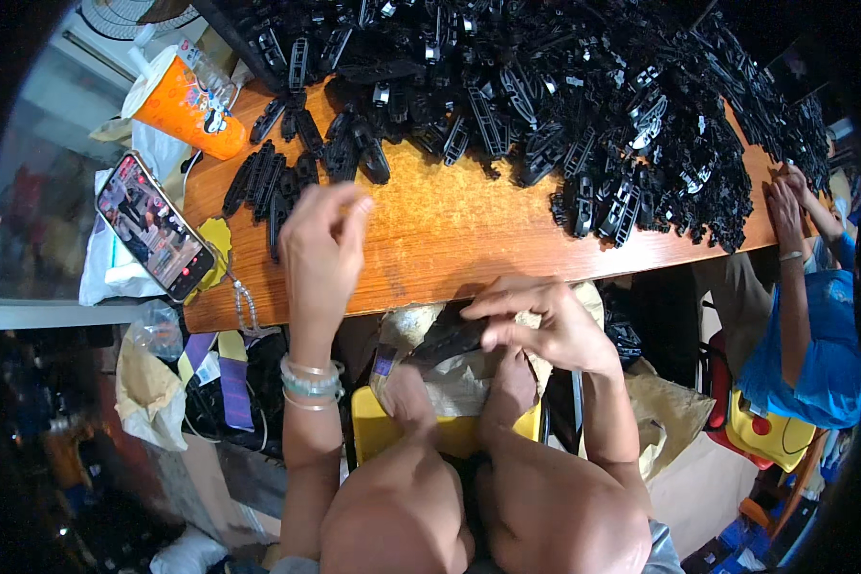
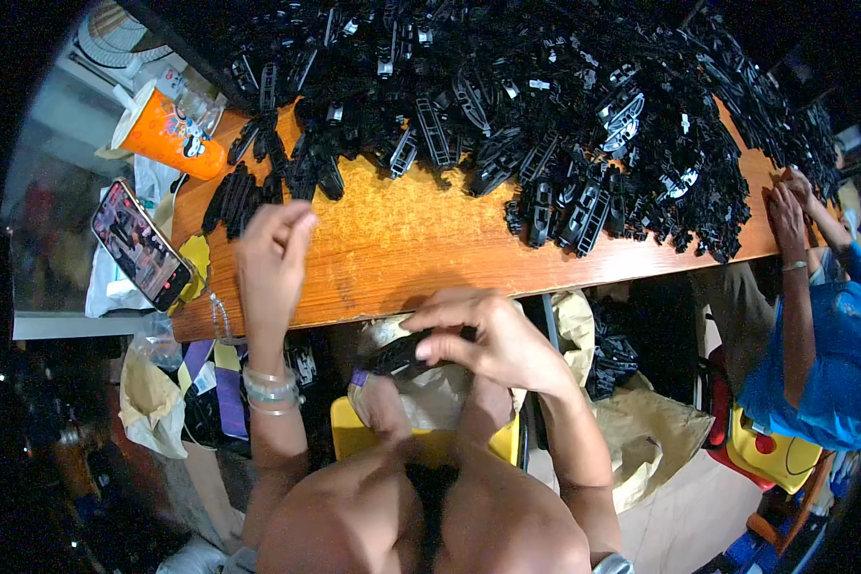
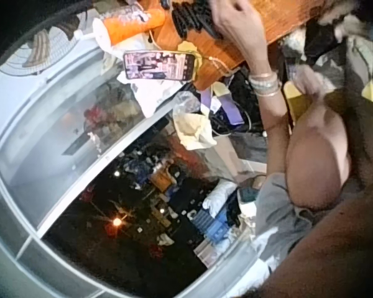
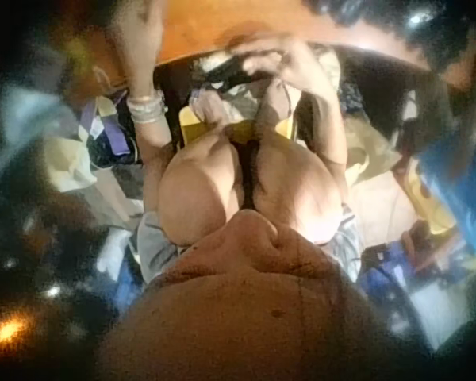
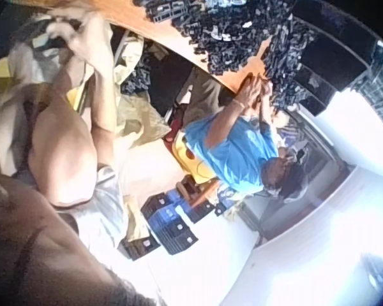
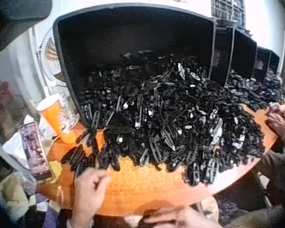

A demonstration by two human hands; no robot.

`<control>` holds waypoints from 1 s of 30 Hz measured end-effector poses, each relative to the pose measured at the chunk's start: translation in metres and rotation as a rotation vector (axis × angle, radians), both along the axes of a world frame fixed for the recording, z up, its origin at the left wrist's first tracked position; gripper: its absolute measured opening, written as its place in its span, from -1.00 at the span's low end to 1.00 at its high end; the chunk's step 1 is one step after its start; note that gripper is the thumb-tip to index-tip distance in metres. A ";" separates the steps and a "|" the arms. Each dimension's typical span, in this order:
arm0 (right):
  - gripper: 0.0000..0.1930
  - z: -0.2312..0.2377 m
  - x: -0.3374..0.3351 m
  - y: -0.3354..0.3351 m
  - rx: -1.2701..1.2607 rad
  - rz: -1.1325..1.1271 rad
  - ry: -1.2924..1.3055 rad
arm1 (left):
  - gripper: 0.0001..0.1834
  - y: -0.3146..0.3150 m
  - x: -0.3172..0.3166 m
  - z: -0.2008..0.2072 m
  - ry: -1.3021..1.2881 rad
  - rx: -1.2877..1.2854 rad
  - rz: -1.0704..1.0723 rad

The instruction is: The person assembles small plastic components by hand on a wooden table.

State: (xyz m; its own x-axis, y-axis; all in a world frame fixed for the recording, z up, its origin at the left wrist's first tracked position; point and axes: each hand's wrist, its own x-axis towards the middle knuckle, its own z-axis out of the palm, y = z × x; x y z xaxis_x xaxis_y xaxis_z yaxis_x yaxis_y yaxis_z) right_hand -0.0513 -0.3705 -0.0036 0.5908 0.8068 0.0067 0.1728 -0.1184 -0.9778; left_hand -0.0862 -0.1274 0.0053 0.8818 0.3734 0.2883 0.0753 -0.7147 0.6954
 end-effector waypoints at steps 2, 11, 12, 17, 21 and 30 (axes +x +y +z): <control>-0.83 -0.003 0.011 -0.009 -0.058 -0.302 -0.288 | -0.81 0.012 0.022 -0.012 -0.029 0.302 0.075; -0.94 -0.010 0.042 0.009 -0.642 -0.807 -1.139 | -0.84 0.008 0.023 -0.015 0.036 0.639 0.159; -0.94 -0.010 0.042 0.010 -0.636 -0.806 -1.139 | -0.87 0.006 0.019 -0.017 -0.017 0.659 0.114; -0.87 -0.016 0.037 0.019 -0.401 -0.744 -0.979 | -0.83 -0.007 -0.004 -0.026 -0.081 0.540 -0.025; -0.80 -0.018 0.029 0.021 -0.125 -0.710 -0.697 | -0.71 -0.002 -0.001 -0.021 -0.010 0.286 0.097; -0.90 -0.016 0.011 0.018 0.385 -0.593 0.286 | -0.75 -0.015 -0.009 -0.023 -0.068 -0.321 -0.139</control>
